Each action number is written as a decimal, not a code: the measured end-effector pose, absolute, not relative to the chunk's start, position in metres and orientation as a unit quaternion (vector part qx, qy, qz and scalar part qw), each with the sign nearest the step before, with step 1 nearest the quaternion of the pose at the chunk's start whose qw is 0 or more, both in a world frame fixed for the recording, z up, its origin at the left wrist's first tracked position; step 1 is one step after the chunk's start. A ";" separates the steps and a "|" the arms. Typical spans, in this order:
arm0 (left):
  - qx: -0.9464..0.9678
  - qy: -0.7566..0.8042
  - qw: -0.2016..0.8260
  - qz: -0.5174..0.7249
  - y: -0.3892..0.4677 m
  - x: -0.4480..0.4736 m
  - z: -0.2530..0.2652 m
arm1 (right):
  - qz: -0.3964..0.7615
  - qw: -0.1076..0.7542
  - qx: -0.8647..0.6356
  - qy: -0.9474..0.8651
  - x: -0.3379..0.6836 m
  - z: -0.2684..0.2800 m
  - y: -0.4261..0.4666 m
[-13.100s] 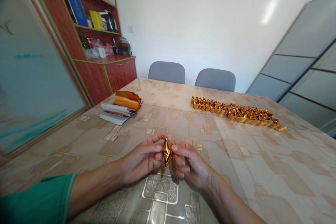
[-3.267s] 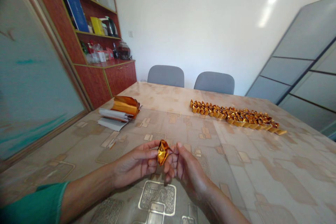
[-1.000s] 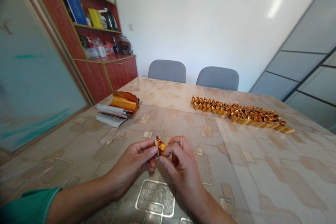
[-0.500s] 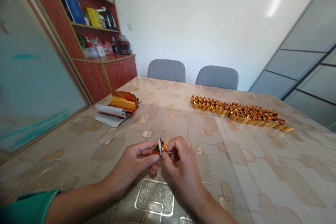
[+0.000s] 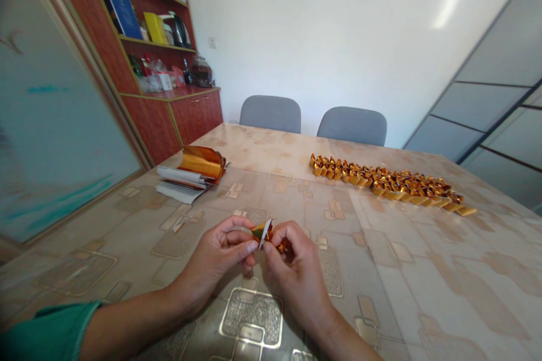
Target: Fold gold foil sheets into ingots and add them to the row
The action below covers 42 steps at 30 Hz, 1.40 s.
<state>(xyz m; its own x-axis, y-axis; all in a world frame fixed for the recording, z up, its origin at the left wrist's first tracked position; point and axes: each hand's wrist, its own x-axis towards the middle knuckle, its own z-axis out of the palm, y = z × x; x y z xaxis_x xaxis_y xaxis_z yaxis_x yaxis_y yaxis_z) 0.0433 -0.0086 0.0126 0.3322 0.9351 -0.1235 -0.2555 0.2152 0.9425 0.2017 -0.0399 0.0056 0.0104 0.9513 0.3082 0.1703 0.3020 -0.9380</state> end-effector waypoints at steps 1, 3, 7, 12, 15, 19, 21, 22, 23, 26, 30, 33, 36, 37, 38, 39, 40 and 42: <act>0.451 0.379 0.681 0.435 -0.009 0.044 0.012 | 0.367 0.536 -0.470 -0.598 0.201 0.006 -0.040; 0.455 0.381 0.677 0.435 -0.008 0.044 0.011 | 0.374 0.535 -0.474 -0.591 0.201 0.006 -0.039; 0.462 0.380 0.672 0.437 -0.008 0.044 0.010 | 0.383 0.534 -0.485 -0.577 0.200 0.004 -0.037; 0.473 0.380 0.668 0.431 -0.007 0.045 0.004 | 0.434 0.520 -0.491 -0.547 0.200 -0.001 -0.039; 0.477 0.379 0.666 0.430 -0.006 0.046 0.002 | 0.470 0.525 -0.482 -0.520 0.200 -0.003 -0.040; 0.475 0.391 0.665 0.423 -0.004 0.047 0.004 | 0.487 0.526 -0.468 -0.517 0.199 -0.005 -0.041; 0.475 0.395 0.664 0.421 -0.004 0.046 0.005 | 0.491 0.526 -0.468 -0.513 0.198 -0.006 -0.041; 0.476 0.396 0.663 0.420 -0.003 0.046 0.006 | 0.492 0.527 -0.468 -0.511 0.198 -0.006 -0.041; 0.478 0.395 0.662 0.421 -0.003 0.046 0.005 | 0.492 0.527 -0.470 -0.509 0.198 -0.007 -0.041; 0.488 0.386 0.656 0.427 -0.001 0.045 0.003 | 0.490 0.523 -0.475 -0.511 0.198 -0.006 -0.040; 0.502 0.392 0.635 0.438 0.001 0.044 0.002 | 0.508 0.518 -0.466 -0.507 0.200 -0.003 -0.040; 0.508 0.392 0.627 0.443 0.001 0.043 0.005 | 0.499 0.524 -0.460 -0.515 0.201 -0.004 -0.039; 0.511 0.377 0.638 0.436 0.000 0.042 0.006 | 0.491 0.525 -0.466 -0.516 0.201 -0.005 -0.039; 0.506 0.370 0.649 0.431 0.000 0.043 0.006 | 0.489 0.524 -0.469 -0.516 0.201 -0.006 -0.039; 0.499 0.362 0.663 0.424 -0.001 0.043 0.005 | 0.484 0.523 -0.472 -0.519 0.202 -0.006 -0.039; 0.493 0.354 0.675 0.420 -0.001 0.044 0.005 | 0.476 0.521 -0.476 -0.524 0.202 -0.006 -0.039; 0.488 0.348 0.683 0.419 -0.001 0.044 0.004 | 0.465 0.519 -0.482 -0.531 0.203 -0.005 -0.038; 0.488 0.344 0.682 0.422 -0.001 0.045 0.004 | 0.447 0.513 -0.495 -0.541 0.204 -0.004 -0.038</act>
<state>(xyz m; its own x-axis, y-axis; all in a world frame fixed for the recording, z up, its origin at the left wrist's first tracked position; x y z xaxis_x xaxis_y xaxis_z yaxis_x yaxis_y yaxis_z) 0.0453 -0.0010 0.0039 0.4073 0.9114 -0.0584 -0.2393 0.1683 0.9563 0.2037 -0.0381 -0.0039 0.0153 0.9935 0.1129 0.0774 0.1114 -0.9908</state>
